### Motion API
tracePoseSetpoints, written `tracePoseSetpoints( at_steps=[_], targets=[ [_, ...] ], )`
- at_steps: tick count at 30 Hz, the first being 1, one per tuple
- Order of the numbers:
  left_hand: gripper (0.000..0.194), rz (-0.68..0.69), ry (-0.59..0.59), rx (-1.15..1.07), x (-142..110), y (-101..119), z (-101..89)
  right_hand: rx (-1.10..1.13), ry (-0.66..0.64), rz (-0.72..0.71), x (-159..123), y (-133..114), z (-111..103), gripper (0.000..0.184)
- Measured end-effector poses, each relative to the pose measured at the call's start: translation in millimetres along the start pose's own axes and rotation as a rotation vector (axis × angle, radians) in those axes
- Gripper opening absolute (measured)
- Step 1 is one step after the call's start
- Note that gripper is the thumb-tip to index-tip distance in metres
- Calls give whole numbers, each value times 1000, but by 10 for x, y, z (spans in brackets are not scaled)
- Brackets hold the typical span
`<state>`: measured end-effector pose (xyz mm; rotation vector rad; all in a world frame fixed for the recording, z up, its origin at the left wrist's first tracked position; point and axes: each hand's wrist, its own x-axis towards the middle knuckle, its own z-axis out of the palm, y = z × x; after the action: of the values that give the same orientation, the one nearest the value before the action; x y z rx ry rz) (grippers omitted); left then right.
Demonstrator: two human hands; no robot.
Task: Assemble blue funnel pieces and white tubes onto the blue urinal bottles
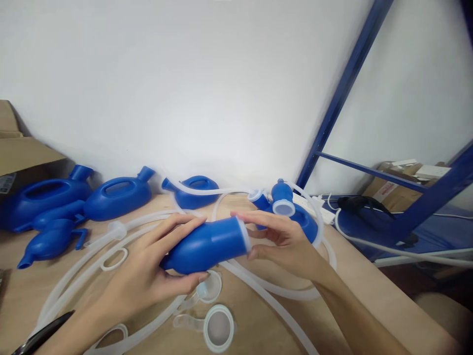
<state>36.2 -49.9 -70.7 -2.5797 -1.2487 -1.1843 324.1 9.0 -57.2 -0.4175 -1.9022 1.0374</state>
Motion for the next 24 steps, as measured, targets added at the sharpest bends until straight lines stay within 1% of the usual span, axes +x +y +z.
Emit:
tracePoseSetpoints(
  at_steps=[3, 8, 12, 15, 17, 19, 20, 22, 24],
  targets=[
    [67, 19, 4, 36, -1, 20, 5, 17, 13, 53, 5, 1, 4, 57],
    [66, 123, 3, 96, 30, 59, -31, 67, 21, 89, 17, 18, 32, 55],
    [68, 213, -2, 239, 15, 34, -76, 80, 15, 129, 15, 39, 37, 53],
    [68, 299, -18, 358, -6, -9, -97, 25, -4, 224, 8, 48, 26, 53],
    [64, 363, -27, 406, -10, -24, -100, -31, -14, 289, 9, 57, 36, 55],
    [60, 418, -32, 445, -6, -19, -92, -74, 4, 344, 21, 75, 71, 50],
    [58, 446, -34, 464, -2, -10, -86, -73, 21, 376, 29, 88, 95, 50],
    [55, 510, -32, 504, 7, 10, -74, -12, 45, 455, 45, 119, 141, 58],
    [53, 557, -34, 531, 13, 15, -72, 79, 25, 512, 56, 142, 160, 62]
  ],
)
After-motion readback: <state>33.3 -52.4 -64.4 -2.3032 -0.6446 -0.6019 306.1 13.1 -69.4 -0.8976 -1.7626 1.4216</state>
